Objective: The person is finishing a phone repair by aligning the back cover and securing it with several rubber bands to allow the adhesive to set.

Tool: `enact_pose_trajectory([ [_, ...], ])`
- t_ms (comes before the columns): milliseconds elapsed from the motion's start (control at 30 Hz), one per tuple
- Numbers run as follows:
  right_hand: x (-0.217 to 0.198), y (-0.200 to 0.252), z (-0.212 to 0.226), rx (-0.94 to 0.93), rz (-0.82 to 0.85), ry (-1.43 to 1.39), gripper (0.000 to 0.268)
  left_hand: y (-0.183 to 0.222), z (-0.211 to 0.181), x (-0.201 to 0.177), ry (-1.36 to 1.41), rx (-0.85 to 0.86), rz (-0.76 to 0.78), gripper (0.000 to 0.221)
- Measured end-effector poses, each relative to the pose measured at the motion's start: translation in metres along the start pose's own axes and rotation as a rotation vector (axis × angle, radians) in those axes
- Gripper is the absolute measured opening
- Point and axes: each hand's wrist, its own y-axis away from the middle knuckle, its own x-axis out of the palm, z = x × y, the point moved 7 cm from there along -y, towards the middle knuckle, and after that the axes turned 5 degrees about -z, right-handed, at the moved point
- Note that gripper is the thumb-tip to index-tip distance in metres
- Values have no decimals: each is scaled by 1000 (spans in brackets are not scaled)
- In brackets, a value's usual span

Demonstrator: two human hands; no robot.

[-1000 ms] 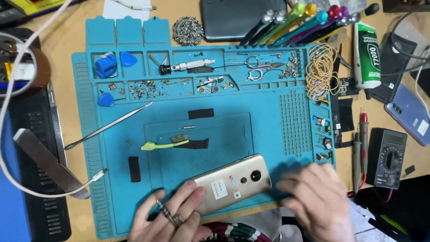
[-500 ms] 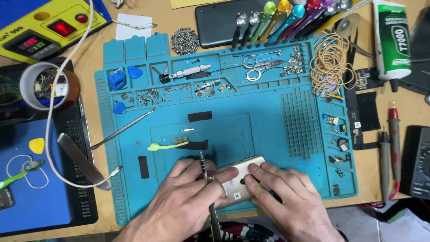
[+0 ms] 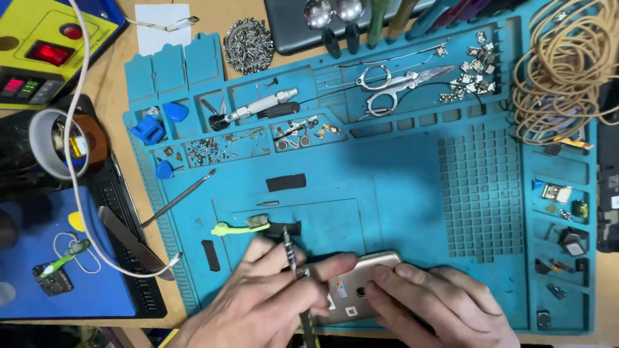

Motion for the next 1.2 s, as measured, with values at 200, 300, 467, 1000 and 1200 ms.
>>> enact_pose_trajectory([
  [200,4,4,0,-50,5,20,36,-18,-15,-5,27,135,4,56],
  [300,4,5,0,-37,40,28,36,-1,-16,-4,-256,227,53,52],
  [467,2,2,0,-71,-15,54,33,-8,-22,5,-319,283,39,47],
  [1000,-2,-3,-3,9,-134,10,25,-1,-21,2,-355,380,42,32],
  [1200,-3,4,-2,-114,-18,-28,40,0,-18,9,-421,476,-45,20],
])
